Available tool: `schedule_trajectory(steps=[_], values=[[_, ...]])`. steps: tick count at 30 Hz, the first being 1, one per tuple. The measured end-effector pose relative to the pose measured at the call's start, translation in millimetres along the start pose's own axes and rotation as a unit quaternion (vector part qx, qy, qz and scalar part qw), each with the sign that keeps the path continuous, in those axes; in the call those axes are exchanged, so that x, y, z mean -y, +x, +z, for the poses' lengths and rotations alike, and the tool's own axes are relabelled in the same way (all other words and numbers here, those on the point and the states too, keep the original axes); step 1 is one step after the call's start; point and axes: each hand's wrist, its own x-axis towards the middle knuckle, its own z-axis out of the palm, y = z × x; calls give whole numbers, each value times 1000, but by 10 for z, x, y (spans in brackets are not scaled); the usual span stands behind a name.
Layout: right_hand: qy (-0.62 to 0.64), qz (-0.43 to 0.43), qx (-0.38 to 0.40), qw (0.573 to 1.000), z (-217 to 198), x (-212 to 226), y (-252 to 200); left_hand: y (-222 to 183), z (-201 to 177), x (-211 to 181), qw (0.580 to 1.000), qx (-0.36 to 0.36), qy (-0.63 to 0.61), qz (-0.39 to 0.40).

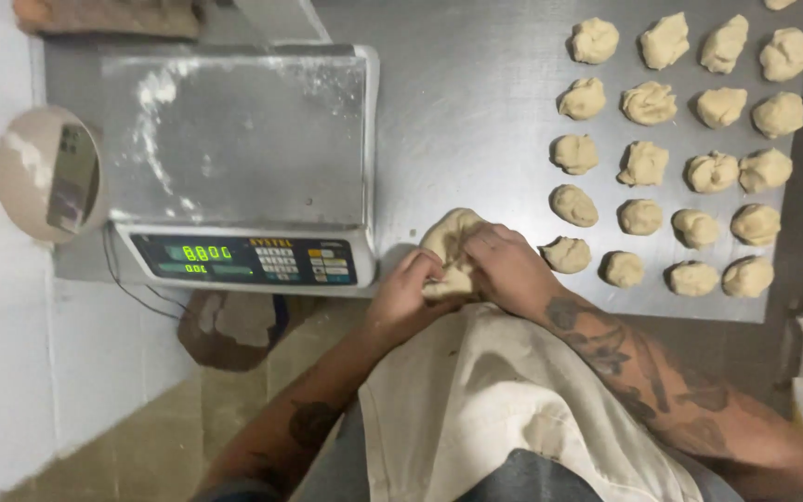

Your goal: Weighing portions of dough on a digital scale and shaping them into small balls on a metal table.

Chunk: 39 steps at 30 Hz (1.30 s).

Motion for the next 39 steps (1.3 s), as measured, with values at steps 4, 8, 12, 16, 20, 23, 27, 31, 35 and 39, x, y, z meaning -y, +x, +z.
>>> schedule_trajectory(steps=[4,8,12,16,20,23,27,31,35,39], values=[[156,124,-50,979,-621,447,-138,46,-249,8,986,106,-58,-111],[465,135,-137,864,-1108,958,302,87,-260,92,987,136,-36,-78],[547,1,-160,822,-1681,1373,575,74,-299,56,990,130,-33,-52],[410,18,-97,907,-1456,1045,296,102,-256,192,983,157,-47,-81],[215,6,-29,976,-786,767,188,224,-418,-222,995,-19,-72,72],[241,61,-106,963,-467,664,349,485,-483,-554,972,-138,-38,188],[349,113,-105,924,-373,642,462,872,-253,-522,923,-218,129,291],[424,-48,-140,893,-480,456,463,981,-300,-804,889,-232,150,366],[363,-17,-81,928,-622,399,707,1188,-662,-958,855,-255,191,409],[276,10,-7,961,-840,509,1052,1769,-928,-620,817,-385,270,334]])
